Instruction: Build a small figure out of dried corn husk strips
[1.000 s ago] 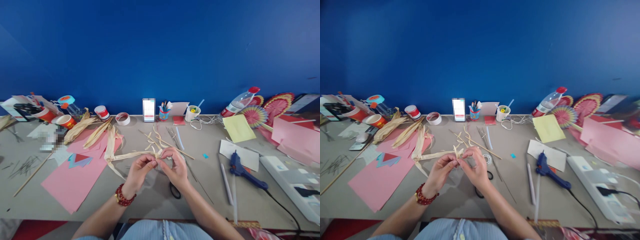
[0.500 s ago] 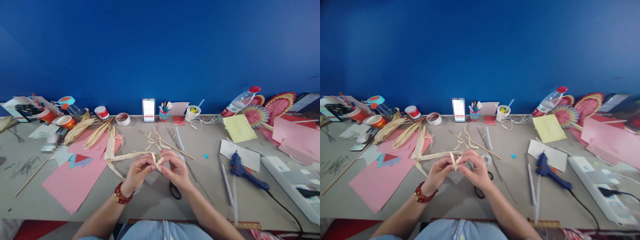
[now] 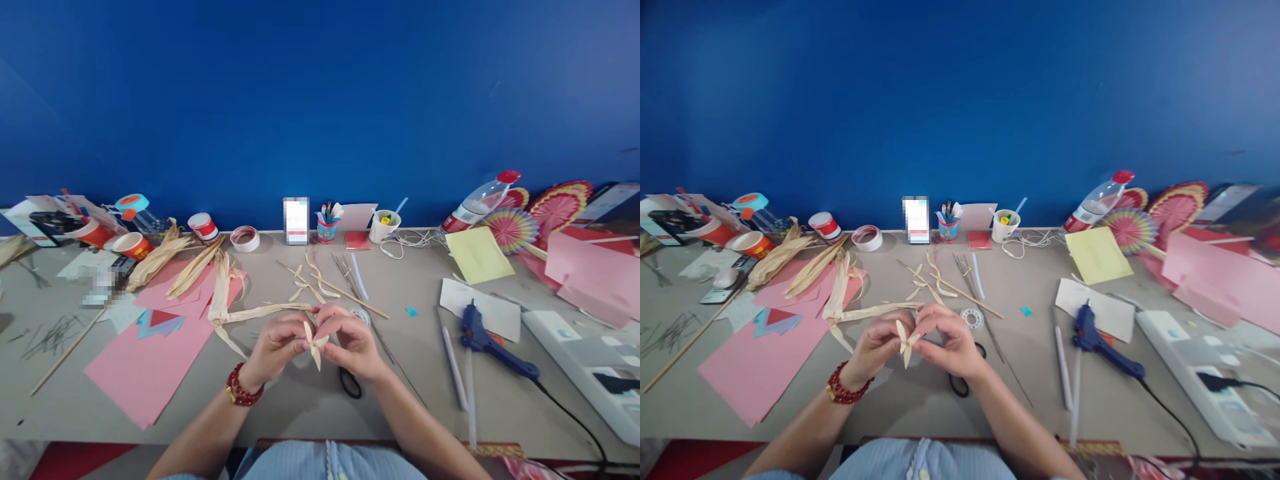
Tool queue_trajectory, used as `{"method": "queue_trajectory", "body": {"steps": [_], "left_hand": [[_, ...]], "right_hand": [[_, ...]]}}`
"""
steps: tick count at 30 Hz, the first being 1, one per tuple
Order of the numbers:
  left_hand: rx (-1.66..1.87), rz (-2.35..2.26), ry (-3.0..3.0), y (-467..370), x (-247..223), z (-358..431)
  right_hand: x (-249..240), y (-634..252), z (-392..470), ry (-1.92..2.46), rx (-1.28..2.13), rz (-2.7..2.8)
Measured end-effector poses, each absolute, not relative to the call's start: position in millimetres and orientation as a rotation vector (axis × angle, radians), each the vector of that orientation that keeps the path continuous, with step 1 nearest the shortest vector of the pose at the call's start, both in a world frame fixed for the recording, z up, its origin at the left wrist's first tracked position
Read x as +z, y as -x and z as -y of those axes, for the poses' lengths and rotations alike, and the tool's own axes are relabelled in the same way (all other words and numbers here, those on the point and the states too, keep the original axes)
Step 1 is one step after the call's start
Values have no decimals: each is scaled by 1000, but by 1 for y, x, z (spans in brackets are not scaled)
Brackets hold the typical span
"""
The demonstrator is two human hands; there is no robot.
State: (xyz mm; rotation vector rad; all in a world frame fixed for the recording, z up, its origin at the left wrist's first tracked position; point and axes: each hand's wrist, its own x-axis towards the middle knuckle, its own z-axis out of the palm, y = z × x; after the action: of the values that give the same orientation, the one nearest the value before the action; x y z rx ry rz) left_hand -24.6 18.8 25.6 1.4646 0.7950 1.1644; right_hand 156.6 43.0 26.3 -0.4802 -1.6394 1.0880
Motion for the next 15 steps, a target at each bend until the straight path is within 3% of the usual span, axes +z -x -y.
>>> {"method": "queue_trajectory", "body": {"steps": [15], "left_hand": [[1169,-698,-1553,26,20,-21]], "right_hand": [[21,-156,-46,440,1341,1551]]}}
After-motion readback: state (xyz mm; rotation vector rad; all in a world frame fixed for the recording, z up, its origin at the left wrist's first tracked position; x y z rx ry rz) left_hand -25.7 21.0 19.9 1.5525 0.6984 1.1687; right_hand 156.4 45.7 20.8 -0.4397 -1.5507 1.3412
